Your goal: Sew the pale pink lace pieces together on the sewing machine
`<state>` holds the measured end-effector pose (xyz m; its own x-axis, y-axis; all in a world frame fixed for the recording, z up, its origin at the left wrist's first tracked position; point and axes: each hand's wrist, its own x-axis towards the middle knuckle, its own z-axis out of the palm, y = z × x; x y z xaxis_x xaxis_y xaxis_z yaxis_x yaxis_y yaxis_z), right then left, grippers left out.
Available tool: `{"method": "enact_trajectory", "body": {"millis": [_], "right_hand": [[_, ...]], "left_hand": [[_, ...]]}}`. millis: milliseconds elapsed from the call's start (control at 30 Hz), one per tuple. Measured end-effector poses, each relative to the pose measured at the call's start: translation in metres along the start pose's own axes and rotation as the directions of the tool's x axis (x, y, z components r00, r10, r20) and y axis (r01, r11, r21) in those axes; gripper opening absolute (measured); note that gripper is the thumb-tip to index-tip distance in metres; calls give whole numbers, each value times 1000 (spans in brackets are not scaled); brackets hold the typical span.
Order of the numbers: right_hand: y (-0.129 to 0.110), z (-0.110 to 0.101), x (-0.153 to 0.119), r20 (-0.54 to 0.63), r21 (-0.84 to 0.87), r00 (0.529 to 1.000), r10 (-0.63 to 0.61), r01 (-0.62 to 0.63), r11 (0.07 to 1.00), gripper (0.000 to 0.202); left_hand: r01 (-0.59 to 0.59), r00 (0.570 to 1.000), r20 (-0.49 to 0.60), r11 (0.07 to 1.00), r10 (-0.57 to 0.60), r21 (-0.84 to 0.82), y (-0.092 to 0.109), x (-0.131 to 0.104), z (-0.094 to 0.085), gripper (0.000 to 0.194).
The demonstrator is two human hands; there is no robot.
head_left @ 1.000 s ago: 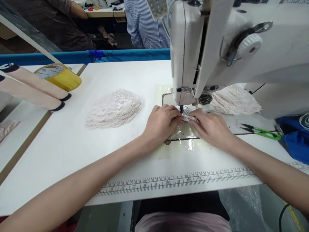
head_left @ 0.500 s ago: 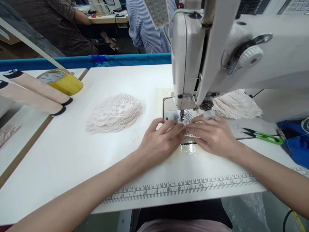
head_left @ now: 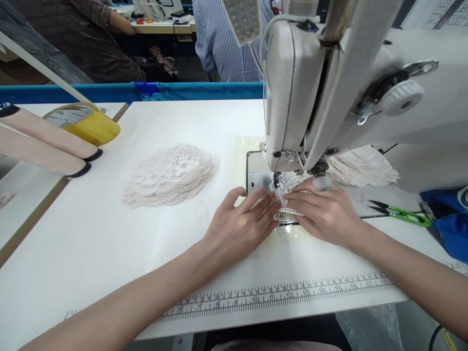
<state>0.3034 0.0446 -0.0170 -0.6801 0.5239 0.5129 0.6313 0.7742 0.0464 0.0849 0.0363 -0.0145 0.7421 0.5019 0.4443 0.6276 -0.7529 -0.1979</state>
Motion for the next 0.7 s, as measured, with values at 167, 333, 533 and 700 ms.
{"method": "enact_trajectory", "body": {"millis": [167,333,533,700], "right_hand": [[2,3,3,-25,-34,1000,1,-2,999,20],[3,5,6,-26,-121,1000,-2,-1,993,22],[1,4,5,55,-163,998,23,-13,987,27],[-2,2,4,70,-156,997,16,-5,988,29]], "left_hand": [[13,1000,18,1000,-13,4,-3,2,1,25],[44,999,27,999,-44,-1,-7,5,5,26],[32,999,6,999,-32,27,-4,4,2,24],[45,999,-4,999,-46,-15,-2,2,-1,23]]}}
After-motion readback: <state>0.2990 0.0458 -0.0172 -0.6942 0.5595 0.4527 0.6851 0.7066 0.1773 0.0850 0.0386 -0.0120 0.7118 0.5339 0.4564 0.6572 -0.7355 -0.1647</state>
